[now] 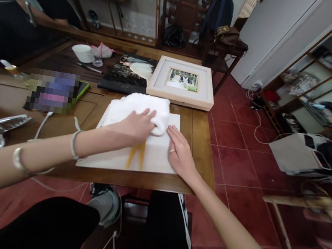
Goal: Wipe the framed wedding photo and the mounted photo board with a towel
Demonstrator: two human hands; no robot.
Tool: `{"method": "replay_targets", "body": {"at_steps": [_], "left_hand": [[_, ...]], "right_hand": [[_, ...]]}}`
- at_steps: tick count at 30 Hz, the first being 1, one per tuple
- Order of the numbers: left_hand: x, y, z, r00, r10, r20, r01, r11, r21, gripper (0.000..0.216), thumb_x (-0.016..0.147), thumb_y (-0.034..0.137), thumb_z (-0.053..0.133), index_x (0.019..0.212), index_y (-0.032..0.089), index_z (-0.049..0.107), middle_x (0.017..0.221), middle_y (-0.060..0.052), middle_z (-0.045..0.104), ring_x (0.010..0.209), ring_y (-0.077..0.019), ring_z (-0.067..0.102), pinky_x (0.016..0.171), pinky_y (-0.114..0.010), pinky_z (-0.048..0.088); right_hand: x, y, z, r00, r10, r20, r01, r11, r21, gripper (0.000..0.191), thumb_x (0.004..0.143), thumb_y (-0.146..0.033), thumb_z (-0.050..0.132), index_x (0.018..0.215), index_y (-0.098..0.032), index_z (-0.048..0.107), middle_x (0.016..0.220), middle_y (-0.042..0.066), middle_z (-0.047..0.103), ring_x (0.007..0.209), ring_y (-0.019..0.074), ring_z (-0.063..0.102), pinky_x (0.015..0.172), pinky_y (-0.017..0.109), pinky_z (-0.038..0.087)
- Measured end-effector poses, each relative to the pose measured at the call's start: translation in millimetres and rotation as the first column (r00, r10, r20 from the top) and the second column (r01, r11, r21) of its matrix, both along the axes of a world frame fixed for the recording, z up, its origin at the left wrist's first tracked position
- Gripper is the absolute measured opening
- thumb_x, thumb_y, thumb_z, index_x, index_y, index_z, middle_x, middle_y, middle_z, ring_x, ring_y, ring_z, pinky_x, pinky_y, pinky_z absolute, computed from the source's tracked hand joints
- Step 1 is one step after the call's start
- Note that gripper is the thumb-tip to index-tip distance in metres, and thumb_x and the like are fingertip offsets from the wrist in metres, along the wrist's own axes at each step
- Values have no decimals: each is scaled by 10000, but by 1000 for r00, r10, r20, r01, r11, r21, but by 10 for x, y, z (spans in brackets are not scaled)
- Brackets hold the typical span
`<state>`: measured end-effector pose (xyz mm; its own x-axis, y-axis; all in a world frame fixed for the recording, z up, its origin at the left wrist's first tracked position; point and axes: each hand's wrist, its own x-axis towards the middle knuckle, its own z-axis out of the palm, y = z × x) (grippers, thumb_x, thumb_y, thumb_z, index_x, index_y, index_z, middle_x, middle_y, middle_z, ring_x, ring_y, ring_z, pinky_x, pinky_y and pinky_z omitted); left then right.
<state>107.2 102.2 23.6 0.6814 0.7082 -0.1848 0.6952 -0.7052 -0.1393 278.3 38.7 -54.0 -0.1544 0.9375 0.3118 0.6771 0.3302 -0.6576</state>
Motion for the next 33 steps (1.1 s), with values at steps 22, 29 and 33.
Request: {"method": "replay_targets", "body": {"at_steps": [22,29,33], "left_hand": [[-95,-1133,-145,964,-265,-14,265,958,113,257,826,223,579,1000,147,753,1473,-196,400,1360,-420,362,1022,-604,410],[-220,-734,-167,976,-207,73,195,970,144,313,859,152,510,1101,142,707,1459,-199,420,1343,-367,415,1002,-548,441],[-86,-156,-225,982,-137,131,117,982,148,321,908,150,457,1136,102,678,1497,-219,359,1398,-371,308,1070,-569,343]], "right_hand": [[-11,-25,46,996,-76,-51,73,996,-55,426,948,-236,375,1339,-221,544,1425,63,523,1377,210,414,1162,478,329],[-16,-17,29,999,-39,8,39,998,-38,418,950,-269,393,1315,-163,566,1434,110,509,1389,225,398,1181,471,289],[-3,-36,67,987,-111,-120,101,991,-88,436,981,-361,355,1327,-182,549,1420,106,527,1362,226,437,1161,465,315]]}}
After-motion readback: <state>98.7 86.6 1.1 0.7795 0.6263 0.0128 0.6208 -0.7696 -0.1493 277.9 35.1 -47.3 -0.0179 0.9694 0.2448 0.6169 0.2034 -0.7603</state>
